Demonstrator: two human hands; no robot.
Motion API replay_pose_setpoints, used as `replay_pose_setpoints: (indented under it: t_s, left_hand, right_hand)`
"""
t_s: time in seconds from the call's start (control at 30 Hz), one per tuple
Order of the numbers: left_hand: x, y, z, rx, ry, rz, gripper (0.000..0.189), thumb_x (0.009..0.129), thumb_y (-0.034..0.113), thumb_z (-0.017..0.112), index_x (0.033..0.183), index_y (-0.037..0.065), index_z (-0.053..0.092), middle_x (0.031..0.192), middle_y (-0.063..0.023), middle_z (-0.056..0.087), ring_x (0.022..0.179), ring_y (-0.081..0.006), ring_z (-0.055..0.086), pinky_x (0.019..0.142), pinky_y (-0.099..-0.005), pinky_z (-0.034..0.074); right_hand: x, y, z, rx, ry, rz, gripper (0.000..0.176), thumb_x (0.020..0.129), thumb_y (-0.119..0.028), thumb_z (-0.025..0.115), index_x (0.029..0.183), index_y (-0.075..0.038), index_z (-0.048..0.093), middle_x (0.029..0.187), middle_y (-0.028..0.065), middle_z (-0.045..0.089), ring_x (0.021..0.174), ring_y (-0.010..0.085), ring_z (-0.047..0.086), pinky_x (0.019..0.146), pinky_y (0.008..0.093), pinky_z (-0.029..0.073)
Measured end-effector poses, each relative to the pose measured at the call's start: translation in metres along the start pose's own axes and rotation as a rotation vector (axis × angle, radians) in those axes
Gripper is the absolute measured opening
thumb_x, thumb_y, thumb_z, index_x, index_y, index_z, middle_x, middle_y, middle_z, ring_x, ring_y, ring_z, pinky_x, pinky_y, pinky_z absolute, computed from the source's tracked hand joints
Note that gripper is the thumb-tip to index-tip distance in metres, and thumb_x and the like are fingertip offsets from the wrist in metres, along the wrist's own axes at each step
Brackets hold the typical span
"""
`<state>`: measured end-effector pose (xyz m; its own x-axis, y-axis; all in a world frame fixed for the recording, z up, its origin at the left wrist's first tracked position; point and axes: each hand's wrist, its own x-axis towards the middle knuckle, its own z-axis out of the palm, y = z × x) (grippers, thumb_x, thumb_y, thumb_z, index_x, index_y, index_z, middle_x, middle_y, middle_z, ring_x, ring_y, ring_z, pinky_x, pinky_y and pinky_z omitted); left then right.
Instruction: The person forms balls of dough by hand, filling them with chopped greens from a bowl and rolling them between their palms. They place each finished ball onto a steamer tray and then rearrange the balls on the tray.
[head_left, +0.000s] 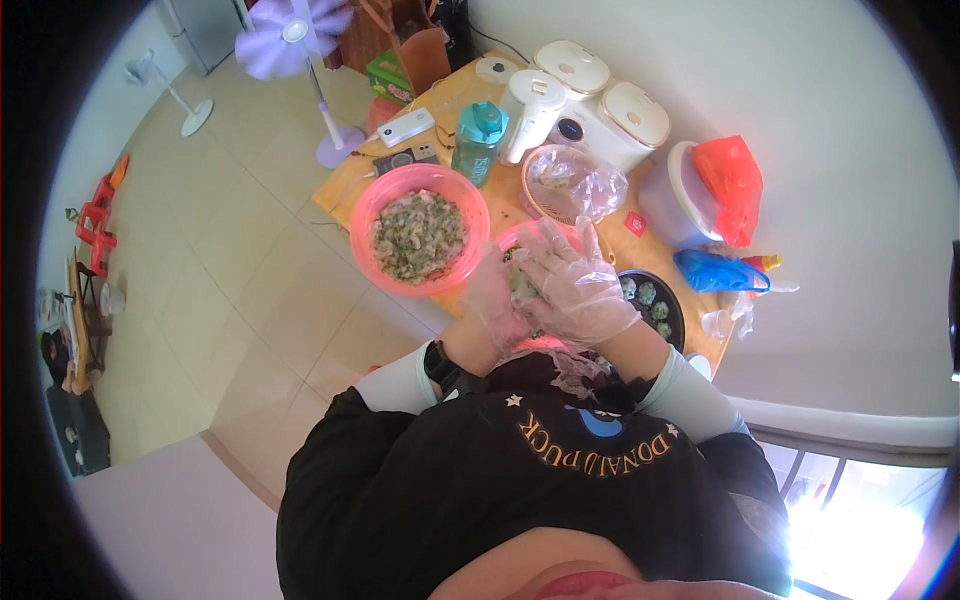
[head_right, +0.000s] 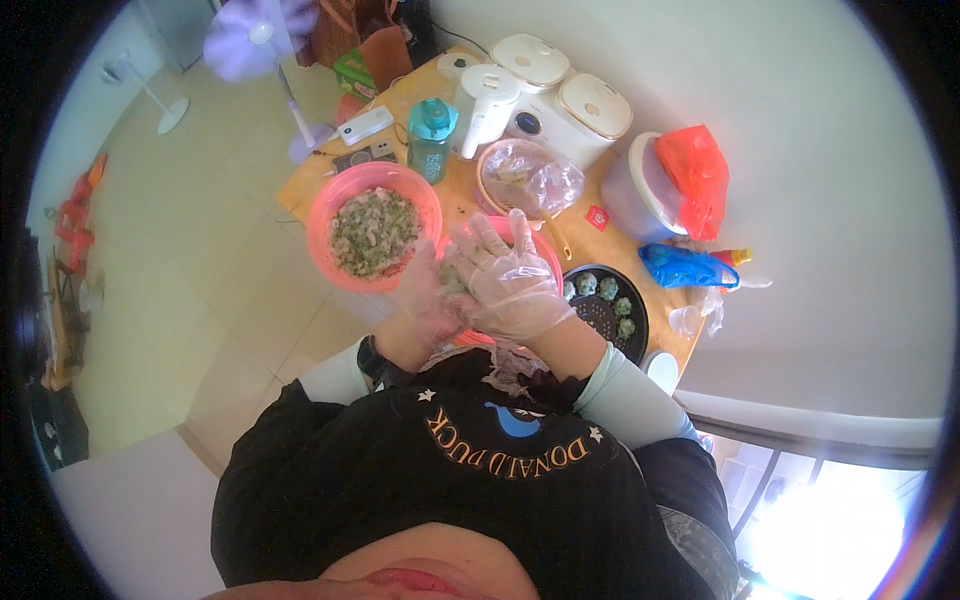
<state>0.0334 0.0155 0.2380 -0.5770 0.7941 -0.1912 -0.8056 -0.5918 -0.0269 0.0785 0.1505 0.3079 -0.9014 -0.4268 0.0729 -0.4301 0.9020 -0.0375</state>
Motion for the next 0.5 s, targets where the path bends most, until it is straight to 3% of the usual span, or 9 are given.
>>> replay_pose_setpoints:
  t_s: [0.17, 0.23, 0.27, 0.33, 0.37, 0.43, 0.47, 0.5]
  left_hand:
    - [-0.001, 0.001, 0.005, 0.030, 0.058, 0.017, 0.069, 0.105, 0.055, 0.013, 0.134, 0.005, 0.050, 0.130, -0.0152, 0.059, 0.119, -0.0315, 0.060, 0.102, -0.0482, 0.050]
    - [0.000, 0.004, 0.002, -0.003, 0.030, -0.016, 0.068, 0.104, 0.059, 0.018, 0.146, 0.009, 0.040, 0.146, -0.0147, 0.047, 0.134, -0.0333, 0.047, 0.114, -0.0487, 0.038]
    - [-0.001, 0.000, 0.002, -0.004, 0.030, -0.015, 0.068, 0.104, 0.059, 0.018, 0.146, 0.009, 0.040, 0.146, -0.0147, 0.047, 0.134, -0.0333, 0.047, 0.114, -0.0487, 0.038]
    - [-0.011, -0.011, 0.019, 0.130, 0.008, 0.264, 0.071, 0.103, 0.060, 0.021, 0.151, 0.010, 0.033, 0.153, -0.0123, 0.039, 0.140, -0.0323, 0.040, 0.118, -0.0471, 0.031]
    - [-0.011, -0.012, 0.017, 0.134, 0.005, 0.260, 0.071, 0.103, 0.060, 0.021, 0.151, 0.010, 0.033, 0.153, -0.0123, 0.039, 0.140, -0.0323, 0.040, 0.118, -0.0471, 0.031]
    - [-0.007, -0.011, 0.004, -0.262, -0.412, 0.126, 0.083, 0.100, 0.069, 0.018, 0.151, 0.006, 0.035, 0.151, -0.0141, 0.043, 0.135, -0.0283, 0.046, 0.116, -0.0435, 0.034]
    - [-0.003, -0.008, -0.007, -0.261, -0.412, 0.130, 0.083, 0.100, 0.069, 0.018, 0.151, 0.006, 0.035, 0.151, -0.0141, 0.043, 0.135, -0.0283, 0.046, 0.116, -0.0435, 0.034]
    - [0.001, -0.002, -0.013, 0.033, -0.480, 0.213, 0.078, 0.101, 0.066, 0.020, 0.146, 0.006, 0.039, 0.145, -0.0115, 0.047, 0.132, -0.0262, 0.048, 0.114, -0.0415, 0.036]
  right_hand:
    - [0.001, -0.003, -0.010, 0.042, -0.070, 0.038, 0.057, 0.084, -0.044, 0.066, 0.131, -0.012, 0.057, 0.148, 0.0138, 0.047, 0.143, 0.0394, 0.034, 0.116, 0.0657, 0.019]
    - [0.001, -0.007, -0.017, 0.119, 0.062, 0.039, 0.065, 0.083, -0.051, 0.066, 0.133, -0.011, 0.055, 0.151, 0.0200, 0.040, 0.144, 0.0433, 0.031, 0.117, 0.0650, 0.018]
    - [0.003, -0.010, -0.017, 0.119, 0.062, 0.039, 0.065, 0.083, -0.051, 0.066, 0.133, -0.011, 0.055, 0.151, 0.0200, 0.040, 0.144, 0.0433, 0.031, 0.117, 0.0650, 0.018]
    - [0.010, -0.019, -0.015, 0.105, 0.020, -0.042, 0.082, 0.077, -0.060, 0.069, 0.135, -0.005, 0.053, 0.153, 0.0268, 0.034, 0.144, 0.0472, 0.029, 0.117, 0.0638, 0.017]
    - [0.010, -0.021, -0.015, 0.103, 0.024, -0.038, 0.082, 0.077, -0.060, 0.069, 0.135, -0.005, 0.053, 0.153, 0.0268, 0.034, 0.144, 0.0472, 0.029, 0.117, 0.0638, 0.017]
    - [0.011, -0.024, -0.015, 0.099, 0.028, -0.024, 0.098, 0.071, -0.065, 0.072, 0.138, 0.002, 0.048, 0.153, 0.0293, 0.033, 0.144, 0.0489, 0.027, 0.117, 0.0628, 0.018]
    - [0.011, -0.024, -0.016, 0.101, 0.029, -0.028, 0.098, 0.071, -0.065, 0.072, 0.138, 0.002, 0.048, 0.153, 0.0293, 0.033, 0.144, 0.0489, 0.027, 0.117, 0.0628, 0.018]
    - [0.011, -0.026, -0.016, 0.136, 0.035, -0.019, 0.102, 0.069, -0.066, 0.073, 0.138, 0.004, 0.046, 0.153, 0.0304, 0.031, 0.144, 0.0499, 0.026, 0.117, 0.0626, 0.017]
